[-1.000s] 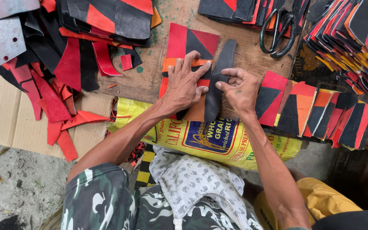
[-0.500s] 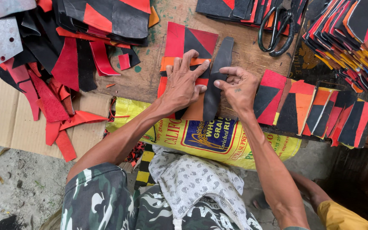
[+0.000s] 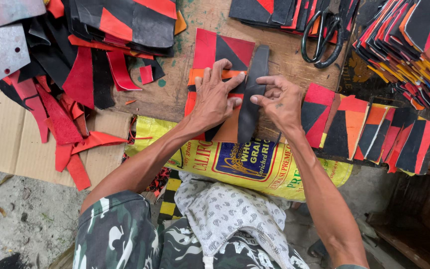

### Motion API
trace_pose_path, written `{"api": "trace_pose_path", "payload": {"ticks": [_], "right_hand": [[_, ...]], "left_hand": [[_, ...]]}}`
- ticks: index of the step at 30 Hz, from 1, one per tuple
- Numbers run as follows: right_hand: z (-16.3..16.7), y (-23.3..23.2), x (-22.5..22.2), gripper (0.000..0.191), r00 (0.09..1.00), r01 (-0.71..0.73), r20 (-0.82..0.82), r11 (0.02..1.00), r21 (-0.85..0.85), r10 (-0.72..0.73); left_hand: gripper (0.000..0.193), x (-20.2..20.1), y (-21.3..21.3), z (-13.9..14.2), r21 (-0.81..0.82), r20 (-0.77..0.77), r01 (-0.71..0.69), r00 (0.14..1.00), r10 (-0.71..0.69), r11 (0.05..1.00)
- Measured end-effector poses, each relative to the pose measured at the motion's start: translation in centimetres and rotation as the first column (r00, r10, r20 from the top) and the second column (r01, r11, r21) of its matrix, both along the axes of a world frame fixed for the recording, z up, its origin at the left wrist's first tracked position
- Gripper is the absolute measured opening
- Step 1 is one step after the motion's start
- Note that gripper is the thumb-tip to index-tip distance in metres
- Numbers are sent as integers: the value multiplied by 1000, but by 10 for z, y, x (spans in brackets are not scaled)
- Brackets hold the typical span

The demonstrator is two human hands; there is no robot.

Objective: The person arranges small red, orange, and black leather pieces into a geometric pattern on a black backing panel, pressing each piece into place by hand. They then pick up scissors and trim the edges of the assembled patchwork panel.

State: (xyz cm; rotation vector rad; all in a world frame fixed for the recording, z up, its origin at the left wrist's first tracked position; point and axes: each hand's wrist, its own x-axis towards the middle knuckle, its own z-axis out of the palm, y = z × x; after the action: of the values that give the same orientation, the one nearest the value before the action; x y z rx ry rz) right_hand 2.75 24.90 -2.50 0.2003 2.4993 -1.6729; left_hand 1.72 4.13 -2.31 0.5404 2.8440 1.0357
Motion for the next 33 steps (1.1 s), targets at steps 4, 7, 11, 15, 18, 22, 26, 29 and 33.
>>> {"api": "trace_pose_path", "payload": {"ticks": [4, 7, 11, 15, 18, 22, 26, 29, 33], "right_hand": [[-10, 0, -4, 33, 998, 67, -3, 984, -165, -69], [-17, 1, -5, 33, 997, 76, 11, 987, -138, -75], [-20, 3, -5, 33, 996, 93, 24, 991, -99, -91], [-22, 2, -5, 31, 994, 104, 48, 973, -206, -97], [-26, 1, -4, 31, 995, 98, -7, 977, -189, -102], [-32, 7, -5, 32, 995, 103, 35, 966, -238, -98], [-38, 13, -6, 31, 996, 85, -1, 927, -365, -92], [-37, 11, -4, 30, 995, 93, -7, 916, -390, -104], [-24, 8, 0, 30, 995, 44, -65, 902, -430, -79]], "left_hand": [[40, -1, 1, -4, 22, -70, -50, 996, 51, 999], [40, -4, 3, -4, 50, -63, -48, 997, 51, 998], [40, -7, 4, -3, 70, -83, -48, 995, 54, 996], [44, -4, 7, -2, 49, -70, -53, 996, 56, 997], [52, -9, 7, -1, 23, -72, -24, 997, 26, 999], [99, -45, 4, 6, -75, -53, 34, 998, -38, 997], [119, -117, 5, 16, -163, -12, 355, 932, -361, 921], [95, -153, 19, 25, -277, 308, 503, 854, -420, 819], [67, -173, 33, 38, -295, 557, 628, 725, -405, 720]]}}
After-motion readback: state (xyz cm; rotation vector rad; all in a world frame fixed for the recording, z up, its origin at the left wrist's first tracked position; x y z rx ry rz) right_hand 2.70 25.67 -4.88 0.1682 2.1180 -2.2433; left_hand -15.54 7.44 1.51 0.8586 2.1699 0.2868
